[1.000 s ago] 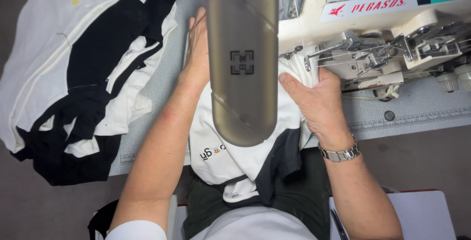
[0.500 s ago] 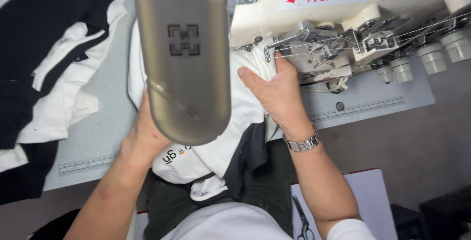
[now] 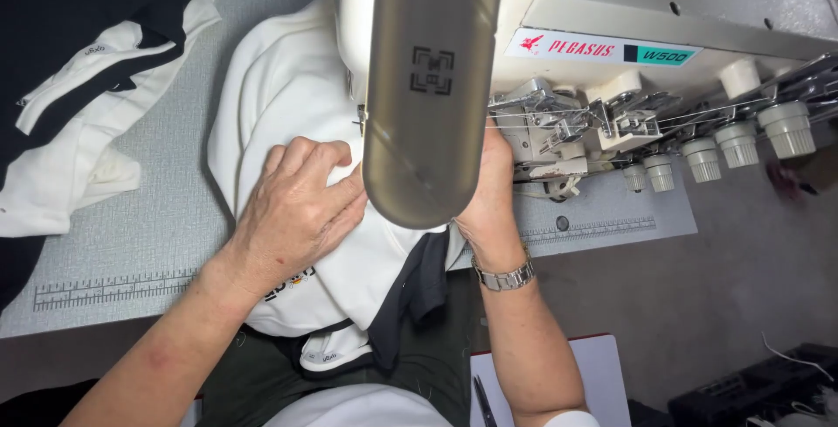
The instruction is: Trimming loose threads from garments using small scissors and then folding the finished items.
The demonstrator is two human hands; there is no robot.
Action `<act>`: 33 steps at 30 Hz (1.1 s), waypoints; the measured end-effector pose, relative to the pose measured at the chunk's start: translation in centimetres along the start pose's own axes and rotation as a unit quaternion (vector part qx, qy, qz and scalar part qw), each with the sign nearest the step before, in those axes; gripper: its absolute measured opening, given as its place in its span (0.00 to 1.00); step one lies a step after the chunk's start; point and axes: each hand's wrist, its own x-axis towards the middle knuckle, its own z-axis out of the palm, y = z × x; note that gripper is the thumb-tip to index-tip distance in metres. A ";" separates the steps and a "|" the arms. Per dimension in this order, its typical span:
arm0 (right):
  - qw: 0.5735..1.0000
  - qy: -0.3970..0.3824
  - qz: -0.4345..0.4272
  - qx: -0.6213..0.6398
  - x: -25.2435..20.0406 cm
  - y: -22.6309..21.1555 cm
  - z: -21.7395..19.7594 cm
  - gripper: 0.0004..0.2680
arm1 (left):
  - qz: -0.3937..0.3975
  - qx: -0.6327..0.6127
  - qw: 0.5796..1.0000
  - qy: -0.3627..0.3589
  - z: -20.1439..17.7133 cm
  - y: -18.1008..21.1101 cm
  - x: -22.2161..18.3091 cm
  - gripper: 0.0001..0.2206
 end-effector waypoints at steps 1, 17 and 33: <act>1.000 0.000 -0.002 -0.001 0.2 0.5 -0.2 0.06 | 0.000 0.000 1.000 0.002 0.0 0.0 -0.1 0.08; 0.997 -0.073 0.010 0.016 -3.3 -5.7 2.7 0.13 | 0.016 0.004 1.000 -0.004 0.7 -0.6 -0.5 0.09; 1.000 -0.007 0.005 -0.007 -1.5 -0.9 -0.2 0.09 | -0.074 -0.010 0.996 -0.055 -1.9 3.0 2.7 0.11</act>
